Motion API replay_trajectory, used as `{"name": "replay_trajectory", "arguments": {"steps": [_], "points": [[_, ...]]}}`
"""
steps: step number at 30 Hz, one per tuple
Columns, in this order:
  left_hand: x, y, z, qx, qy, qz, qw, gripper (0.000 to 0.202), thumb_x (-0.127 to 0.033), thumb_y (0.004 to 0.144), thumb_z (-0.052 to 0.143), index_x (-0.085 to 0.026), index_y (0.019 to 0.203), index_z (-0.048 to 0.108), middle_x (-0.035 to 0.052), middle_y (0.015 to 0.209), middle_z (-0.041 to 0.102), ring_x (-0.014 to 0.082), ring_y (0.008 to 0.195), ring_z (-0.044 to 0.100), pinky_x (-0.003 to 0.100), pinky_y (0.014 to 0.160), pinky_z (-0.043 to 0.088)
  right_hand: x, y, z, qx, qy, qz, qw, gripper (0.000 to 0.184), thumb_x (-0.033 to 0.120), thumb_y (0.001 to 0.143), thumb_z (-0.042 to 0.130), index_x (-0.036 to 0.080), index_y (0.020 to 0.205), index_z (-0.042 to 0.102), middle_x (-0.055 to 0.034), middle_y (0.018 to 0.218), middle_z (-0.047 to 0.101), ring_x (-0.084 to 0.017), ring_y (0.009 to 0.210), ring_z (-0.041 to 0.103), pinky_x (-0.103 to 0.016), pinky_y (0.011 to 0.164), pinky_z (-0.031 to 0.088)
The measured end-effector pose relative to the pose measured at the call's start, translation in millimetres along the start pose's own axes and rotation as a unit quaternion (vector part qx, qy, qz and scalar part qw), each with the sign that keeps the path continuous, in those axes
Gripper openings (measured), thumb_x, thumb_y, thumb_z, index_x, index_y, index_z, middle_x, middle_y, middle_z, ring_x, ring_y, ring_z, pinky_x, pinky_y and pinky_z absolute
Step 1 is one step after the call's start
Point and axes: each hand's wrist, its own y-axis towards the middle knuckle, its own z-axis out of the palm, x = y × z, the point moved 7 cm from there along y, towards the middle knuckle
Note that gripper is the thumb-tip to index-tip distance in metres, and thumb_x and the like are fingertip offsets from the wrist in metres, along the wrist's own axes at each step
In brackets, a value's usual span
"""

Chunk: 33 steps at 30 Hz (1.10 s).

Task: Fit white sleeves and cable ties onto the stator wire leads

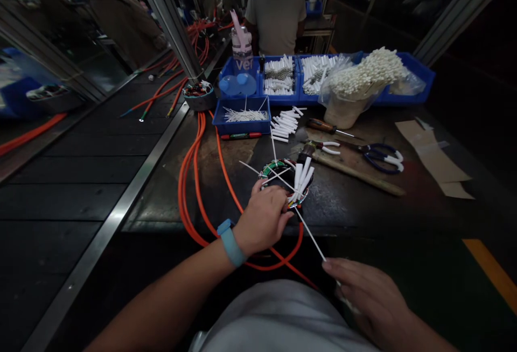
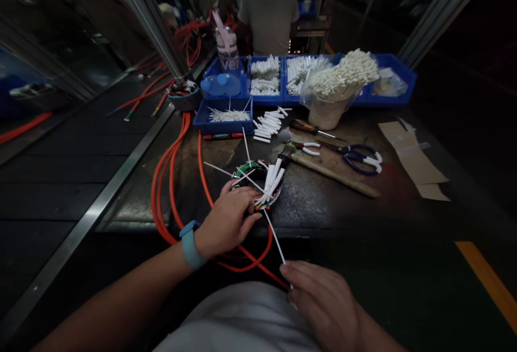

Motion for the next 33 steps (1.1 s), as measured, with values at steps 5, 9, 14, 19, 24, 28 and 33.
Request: {"name": "replay_trajectory", "arguments": {"steps": [5, 9, 14, 19, 24, 28, 33], "points": [[0.2, -0.7, -0.1, -0.004, 0.001, -0.001, 1.0, 0.01, -0.017, 0.079, 0.054, -0.02, 0.079, 0.044, 0.0058, 0.096, 0.064, 0.0214, 0.099, 0.057, 0.049, 0.104, 0.026, 1.5, -5.2, 5.6, -0.006, -0.002, 0.01, 1.0, 0.025, 0.014, 0.095, 0.04, 0.018, 0.106, 0.062, -0.0073, 0.097, 0.068, -0.016, 0.095, 0.064, -0.024, 0.081, 0.055], [0.2, -1.0, -0.4, -0.007, -0.002, 0.0, 1.0, 0.009, -0.018, 0.079, 0.054, -0.019, 0.083, 0.046, 0.0055, 0.095, 0.063, 0.0215, 0.098, 0.057, 0.049, 0.104, 0.026, 6.0, 4.6, 4.2, -0.016, -0.011, 0.004, 1.0, 0.029, 0.013, 0.094, 0.039, 0.018, 0.114, 0.06, -0.0076, 0.098, 0.068, -0.017, 0.092, 0.065, -0.025, 0.08, 0.056], [-0.8, 0.0, 0.8, 0.001, 0.015, 0.004, 1.0, 0.01, -0.018, 0.079, 0.053, -0.019, 0.085, 0.046, 0.0055, 0.093, 0.062, 0.021, 0.095, 0.056, 0.049, 0.104, 0.026, 11.7, 27.4, 7.0, -0.031, -0.024, -0.02, 0.999, 0.028, 0.01, 0.092, 0.039, 0.019, 0.109, 0.06, -0.0069, 0.096, 0.068, -0.016, 0.09, 0.066, -0.026, 0.08, 0.056], [-0.3, 0.1, 1.5, 0.004, 0.021, 0.001, 1.0, 0.01, -0.018, 0.079, 0.054, -0.019, 0.084, 0.045, 0.0054, 0.092, 0.062, 0.0208, 0.093, 0.056, 0.05, 0.103, 0.027, 12.7, 28.3, 8.5, -0.026, -0.036, -0.006, 0.999, 0.026, 0.013, 0.093, 0.039, 0.018, 0.103, 0.062, -0.0066, 0.093, 0.069, -0.015, 0.088, 0.066, -0.023, 0.08, 0.056], [0.5, -0.6, 1.5, -0.007, 0.009, 0.005, 1.0, 0.011, -0.018, 0.079, 0.054, -0.02, 0.084, 0.045, 0.0057, 0.094, 0.063, 0.0225, 0.098, 0.056, 0.05, 0.103, 0.026, 14.9, 10.6, 9.9, 0.004, -0.051, -0.01, 0.999, 0.025, 0.013, 0.092, 0.038, 0.018, 0.094, 0.062, -0.0076, 0.095, 0.068, -0.015, 0.09, 0.066, -0.024, 0.081, 0.055], [0.6, -0.4, 1.1, -0.008, 0.006, 0.002, 1.0, 0.011, -0.017, 0.079, 0.055, -0.02, 0.083, 0.044, 0.0052, 0.093, 0.063, 0.0225, 0.097, 0.056, 0.05, 0.103, 0.027, 16.2, 10.8, 8.2, -0.002, -0.058, -0.005, 0.998, 0.022, 0.012, 0.094, 0.037, 0.016, 0.09, 0.059, -0.0084, 0.093, 0.069, -0.015, 0.088, 0.066, -0.024, 0.08, 0.055], [0.3, -0.2, 1.7, -0.003, 0.009, 0.002, 1.0, 0.013, -0.017, 0.078, 0.056, -0.02, 0.084, 0.044, 0.0041, 0.09, 0.061, 0.0212, 0.091, 0.056, 0.05, 0.102, 0.027, 20.5, 11.6, 12.9, 0.025, -0.041, -0.019, 0.999, 0.022, 0.012, 0.093, 0.035, 0.017, 0.091, 0.057, -0.0101, 0.098, 0.068, -0.016, 0.094, 0.065, -0.025, 0.082, 0.055]]}}
